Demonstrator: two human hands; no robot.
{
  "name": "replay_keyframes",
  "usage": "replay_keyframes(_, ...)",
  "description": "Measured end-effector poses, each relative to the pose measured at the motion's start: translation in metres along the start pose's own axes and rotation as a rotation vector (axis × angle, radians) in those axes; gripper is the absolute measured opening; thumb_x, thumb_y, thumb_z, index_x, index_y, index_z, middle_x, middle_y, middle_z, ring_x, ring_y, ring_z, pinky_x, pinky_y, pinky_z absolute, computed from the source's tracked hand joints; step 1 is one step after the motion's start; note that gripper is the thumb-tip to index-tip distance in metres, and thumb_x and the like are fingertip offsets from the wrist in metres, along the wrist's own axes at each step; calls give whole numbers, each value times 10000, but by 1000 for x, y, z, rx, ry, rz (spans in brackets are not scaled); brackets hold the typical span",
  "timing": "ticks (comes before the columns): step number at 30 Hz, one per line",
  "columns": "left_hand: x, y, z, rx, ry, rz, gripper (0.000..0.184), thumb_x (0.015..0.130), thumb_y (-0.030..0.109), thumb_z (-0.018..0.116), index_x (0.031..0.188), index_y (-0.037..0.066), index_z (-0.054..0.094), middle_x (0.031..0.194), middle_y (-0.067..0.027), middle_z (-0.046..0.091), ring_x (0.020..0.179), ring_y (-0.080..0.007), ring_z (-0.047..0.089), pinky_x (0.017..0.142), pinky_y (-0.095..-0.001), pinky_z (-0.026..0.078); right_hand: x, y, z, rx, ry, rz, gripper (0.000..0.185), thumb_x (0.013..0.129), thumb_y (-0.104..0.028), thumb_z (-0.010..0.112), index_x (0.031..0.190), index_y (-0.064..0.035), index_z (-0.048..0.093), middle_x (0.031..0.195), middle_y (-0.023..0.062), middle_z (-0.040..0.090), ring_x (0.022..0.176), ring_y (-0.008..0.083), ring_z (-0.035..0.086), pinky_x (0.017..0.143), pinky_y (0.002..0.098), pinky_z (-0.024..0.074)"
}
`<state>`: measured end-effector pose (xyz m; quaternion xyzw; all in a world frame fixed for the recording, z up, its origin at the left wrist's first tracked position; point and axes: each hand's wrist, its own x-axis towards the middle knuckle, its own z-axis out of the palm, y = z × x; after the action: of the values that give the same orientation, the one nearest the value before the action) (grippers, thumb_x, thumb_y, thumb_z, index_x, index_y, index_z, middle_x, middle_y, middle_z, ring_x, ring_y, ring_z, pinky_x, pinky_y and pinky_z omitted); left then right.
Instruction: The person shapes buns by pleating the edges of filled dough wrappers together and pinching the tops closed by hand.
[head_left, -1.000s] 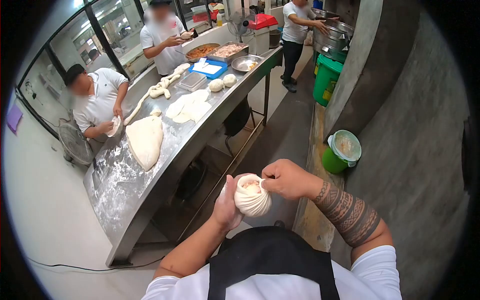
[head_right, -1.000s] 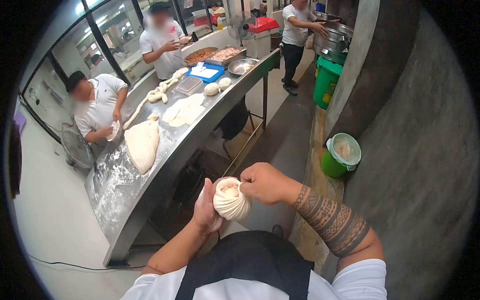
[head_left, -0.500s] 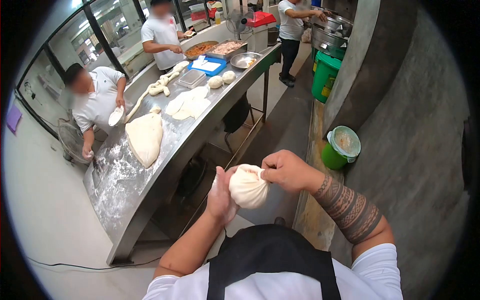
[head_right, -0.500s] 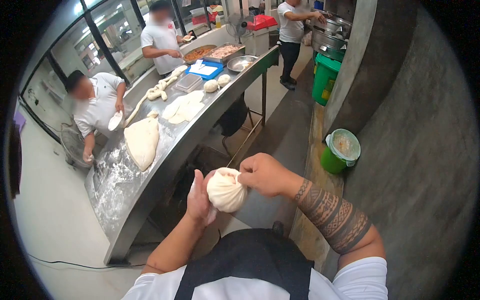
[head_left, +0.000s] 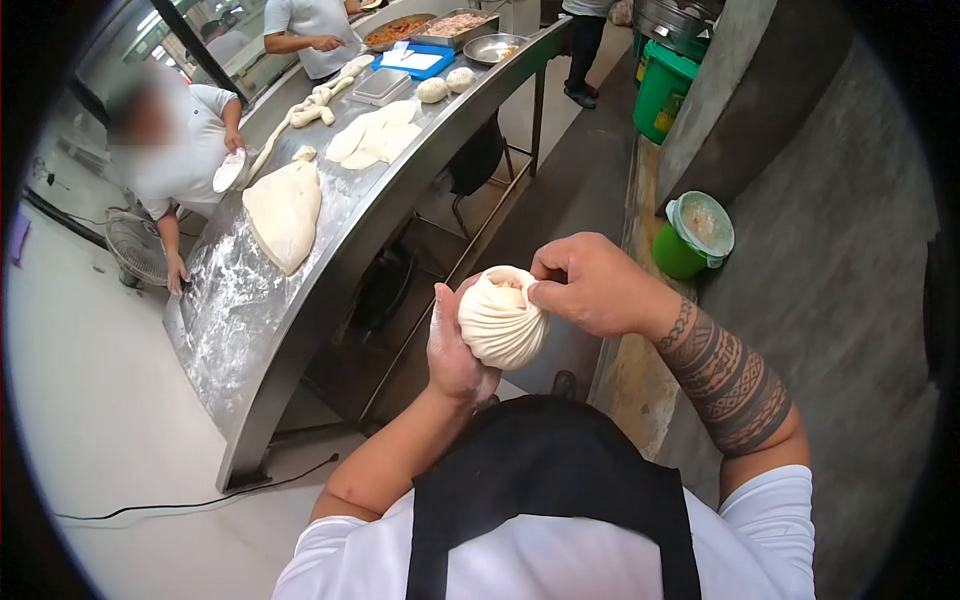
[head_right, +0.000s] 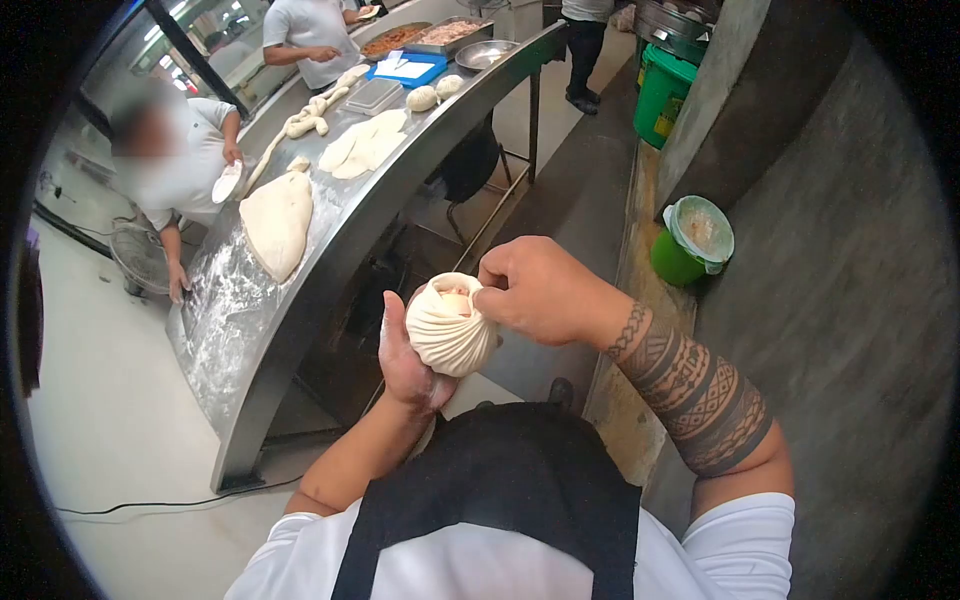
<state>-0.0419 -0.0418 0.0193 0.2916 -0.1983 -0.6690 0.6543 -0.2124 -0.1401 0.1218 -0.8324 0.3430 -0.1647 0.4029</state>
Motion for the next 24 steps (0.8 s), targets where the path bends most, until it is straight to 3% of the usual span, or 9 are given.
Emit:
replay_keyframes(8,-11,3,-4,10,-33,-63,807,1005,727,260,1403,60,482,1331,-180,599,1170,-352,637,925,-566,562,-12,-4,9,88,-2,51,288,814,-240,675,763,43,664,669,189,603,620,281,600,616,403,475)
replay_keyframes(11,-15,1,-12,8,-85,-108,808,1003,730,257,1392,65,502,1320,-177,608,1174,-352,636,917,-572,563,-17,-3,11,64,20,27,226,859,-181,690,826,42,673,680,104,618,617,142,530,578,341,438)
replay_keyframes(14,-20,-2,-13,-26,-91,-170,808,1009,724,244,1385,62,516,1313,-168,616,1183,-343,634,945,-566,548,-21,-3,16,65,-64,48,234,851,-188,672,821,44,665,690,134,609,613,165,543,583,355,447)
replay_keyframes(18,-22,-8,-18,44,-50,-224,707,1042,635,295,1394,62,514,1333,-146,610,1221,-314,613,1021,-540,502,-25,6,29,-94,7,-78,239,830,-188,631,793,48,628,688,186,575,608,274,552,596,401,460)
replay_keyframes(21,-26,-4,-20,174,-53,-301,507,1067,479,413,1372,88,518,1306,-95,606,1198,-252,613,997,-474,517,-26,21,49,-206,92,-189,230,811,-189,624,755,33,596,698,213,563,657,372,566,629,452,472)
replay_keyframes(22,-25,-7,-24,225,-27,-320,436,1025,386,537,1368,119,509,1268,-67,597,1149,-222,619,957,-460,526,-27,26,56,-236,118,-243,225,807,-188,627,745,26,590,703,215,565,681,395,570,642,467,473)
replay_keyframes(24,-28,-12,-19,275,-6,-323,407,1010,324,571,1354,114,512,1239,-58,597,1125,-206,619,933,-446,534,-30,28,62,-270,142,-307,223,801,-189,634,729,15,580,711,217,568,718,425,576,663,490,474)
